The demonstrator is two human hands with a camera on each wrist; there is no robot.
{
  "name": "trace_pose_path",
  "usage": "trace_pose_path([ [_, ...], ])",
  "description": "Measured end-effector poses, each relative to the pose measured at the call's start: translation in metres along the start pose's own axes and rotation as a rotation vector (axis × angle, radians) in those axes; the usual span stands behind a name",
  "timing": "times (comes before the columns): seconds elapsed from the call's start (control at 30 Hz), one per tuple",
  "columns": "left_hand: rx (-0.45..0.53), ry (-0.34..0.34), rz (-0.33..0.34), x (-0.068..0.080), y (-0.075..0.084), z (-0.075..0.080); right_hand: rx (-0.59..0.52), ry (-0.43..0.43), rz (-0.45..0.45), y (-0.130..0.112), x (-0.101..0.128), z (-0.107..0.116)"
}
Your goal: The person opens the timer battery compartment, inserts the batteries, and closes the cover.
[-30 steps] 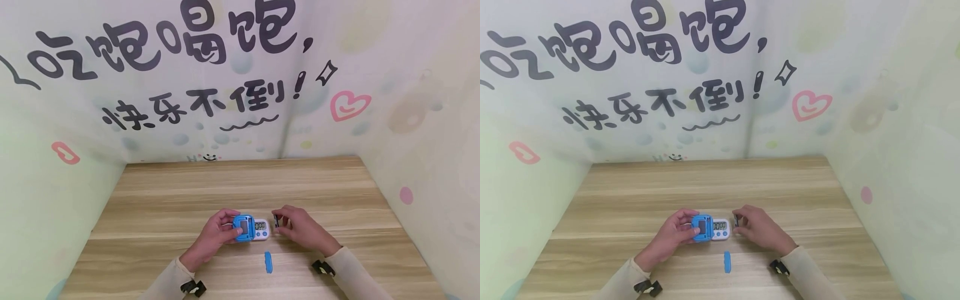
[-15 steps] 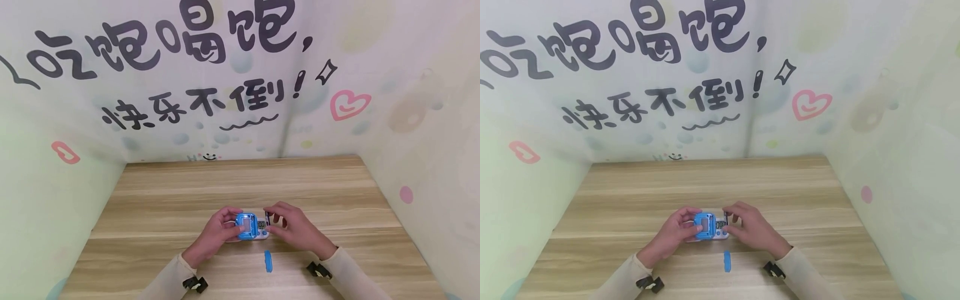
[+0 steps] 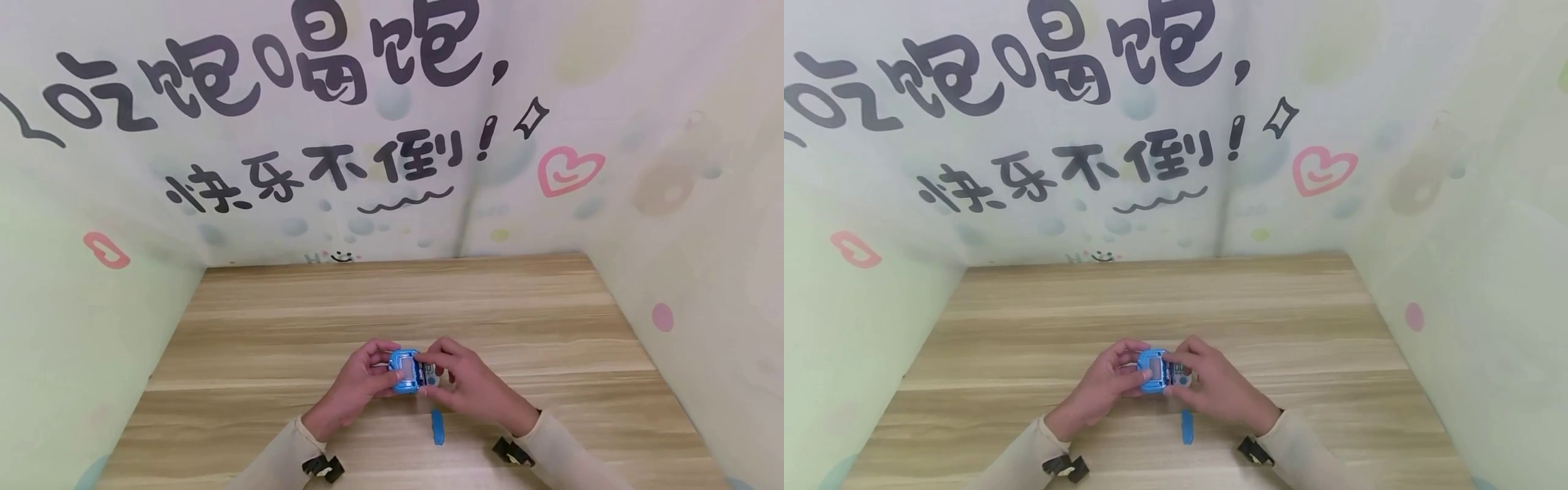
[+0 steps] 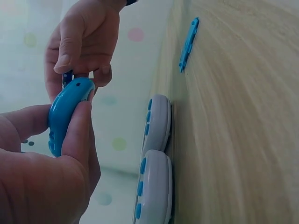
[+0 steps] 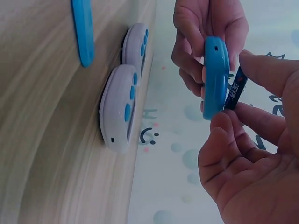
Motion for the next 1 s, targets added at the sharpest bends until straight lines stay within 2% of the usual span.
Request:
trace_pose_path([
  [0.2, 0.021, 0.010, 0.002, 0.0014, 0.0027, -0.0004, 0.047, 0.012, 0.046, -0.0011, 0.0003, -0.0059],
  [0.4, 0.036, 0.012, 0.009, 0.0015, 0.0025, 0.0013, 0.051, 0.022, 0.043, -0.0016, 0.0002, -0.0048],
  [0.63, 0.042, -0.005, 0.012, 0.0019, 0.0040, 0.0012, 0.022, 0.046, 0.014, 0.0012, -0.0020, 0.0005],
  [1.0, 0.037, -0.041, 0.006, 0.0008, 0.0047, 0.0001, -0.072, -0.018, -0.010, 0.0069, -0.0063, 0.0006],
])
Point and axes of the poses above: each hand's wrist, its own x-axis away from the middle knuckle, its own z-axis out of the back of the hand, y = z × x, the point moved 4 cm from there along -x, towards the middle knuckle, and after that the axes turned 3 degrees about -x, right-handed, at the moved point
